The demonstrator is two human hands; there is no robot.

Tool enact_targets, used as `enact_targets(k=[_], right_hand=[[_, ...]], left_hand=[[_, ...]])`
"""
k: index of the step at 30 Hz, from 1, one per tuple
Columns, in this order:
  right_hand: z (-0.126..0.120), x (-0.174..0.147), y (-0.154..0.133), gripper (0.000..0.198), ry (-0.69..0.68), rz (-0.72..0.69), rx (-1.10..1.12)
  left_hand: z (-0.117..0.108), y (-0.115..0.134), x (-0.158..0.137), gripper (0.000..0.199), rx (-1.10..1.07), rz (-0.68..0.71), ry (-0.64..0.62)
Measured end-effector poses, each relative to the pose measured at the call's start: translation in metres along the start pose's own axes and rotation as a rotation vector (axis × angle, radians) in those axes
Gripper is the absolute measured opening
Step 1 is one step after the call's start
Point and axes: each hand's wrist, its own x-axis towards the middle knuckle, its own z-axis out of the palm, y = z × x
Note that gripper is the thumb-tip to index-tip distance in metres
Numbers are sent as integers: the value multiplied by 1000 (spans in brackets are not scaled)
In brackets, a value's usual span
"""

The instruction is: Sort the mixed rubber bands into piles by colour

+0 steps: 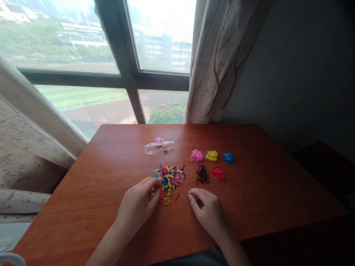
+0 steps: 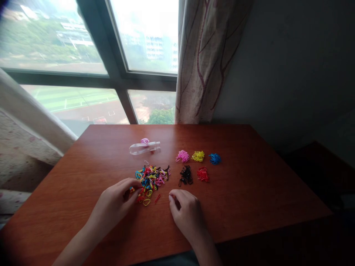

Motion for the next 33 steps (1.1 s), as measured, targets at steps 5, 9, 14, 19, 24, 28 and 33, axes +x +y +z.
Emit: enact_targets(k=[5,9,14,19,24,28,33], right_hand=[[0,0,-1,16,-9,6,0],[0,0,-1,17,-7,6,13],[0,1,-1,16,-5,7,10],[-1,0,-4,16,-7,31,64],[-2,-4,-15,16,-32,5,161],[-1,-5,-19,15,-31,-7,172],[-2,-5,-20,12,-60,-42,188]], left_hand=[[-2,-4,-4,14,-134,-32,12],[1,-4,-7,18,-212,-13,17],[7,2,-9,17,-287,22,26],[14,16,-12,15,-380,27,46],[24,24,-17,17,-437,31,19],[30,29,-19,17,-456,43,-5],[32,33,-21,18,-469,54,-9]])
